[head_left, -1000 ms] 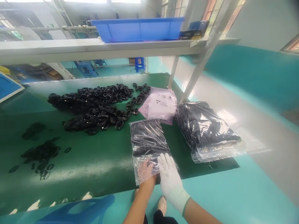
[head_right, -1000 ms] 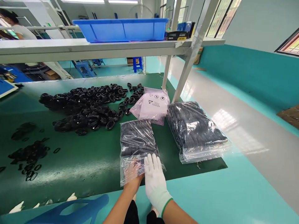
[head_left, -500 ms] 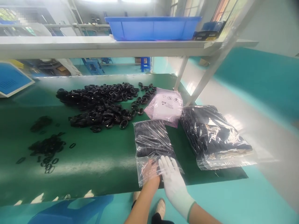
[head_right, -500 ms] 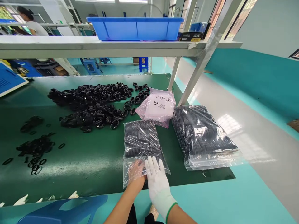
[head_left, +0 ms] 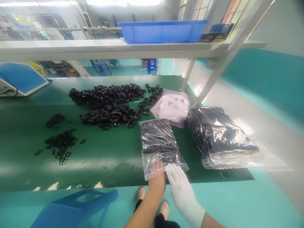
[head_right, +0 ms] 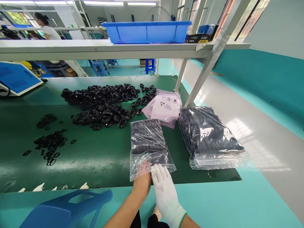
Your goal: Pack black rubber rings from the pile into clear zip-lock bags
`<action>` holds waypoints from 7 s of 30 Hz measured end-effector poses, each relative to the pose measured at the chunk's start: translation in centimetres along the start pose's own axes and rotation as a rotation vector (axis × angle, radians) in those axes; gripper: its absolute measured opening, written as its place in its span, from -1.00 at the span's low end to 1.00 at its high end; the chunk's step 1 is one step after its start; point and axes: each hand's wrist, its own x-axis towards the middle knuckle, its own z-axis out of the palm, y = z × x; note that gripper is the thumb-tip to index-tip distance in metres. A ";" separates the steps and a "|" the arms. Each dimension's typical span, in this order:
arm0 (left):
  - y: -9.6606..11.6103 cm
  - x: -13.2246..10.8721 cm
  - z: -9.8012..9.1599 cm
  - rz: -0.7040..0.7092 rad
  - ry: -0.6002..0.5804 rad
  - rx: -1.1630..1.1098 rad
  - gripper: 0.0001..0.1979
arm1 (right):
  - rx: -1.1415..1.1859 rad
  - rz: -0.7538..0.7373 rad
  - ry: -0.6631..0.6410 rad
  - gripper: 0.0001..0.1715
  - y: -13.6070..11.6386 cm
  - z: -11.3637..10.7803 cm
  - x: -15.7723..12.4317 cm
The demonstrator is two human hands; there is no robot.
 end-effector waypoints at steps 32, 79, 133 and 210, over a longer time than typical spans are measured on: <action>-5.9 -1.4 -6.6 -0.269 -0.188 0.284 -0.72 | 0.189 0.343 -0.271 -0.20 -4.2 0.2 3.8; -20.1 18.4 -25.4 0.188 -0.005 0.426 -0.80 | 0.476 0.314 -0.320 -0.64 -21.9 -4.8 20.8; -25.7 12.5 -25.9 0.112 -0.326 0.003 -0.19 | 1.204 0.649 -0.548 -0.39 -23.7 4.7 26.4; -28.9 21.3 -35.5 -0.020 -0.076 -0.369 -0.67 | 0.655 0.694 -0.510 -0.56 -28.4 3.3 27.9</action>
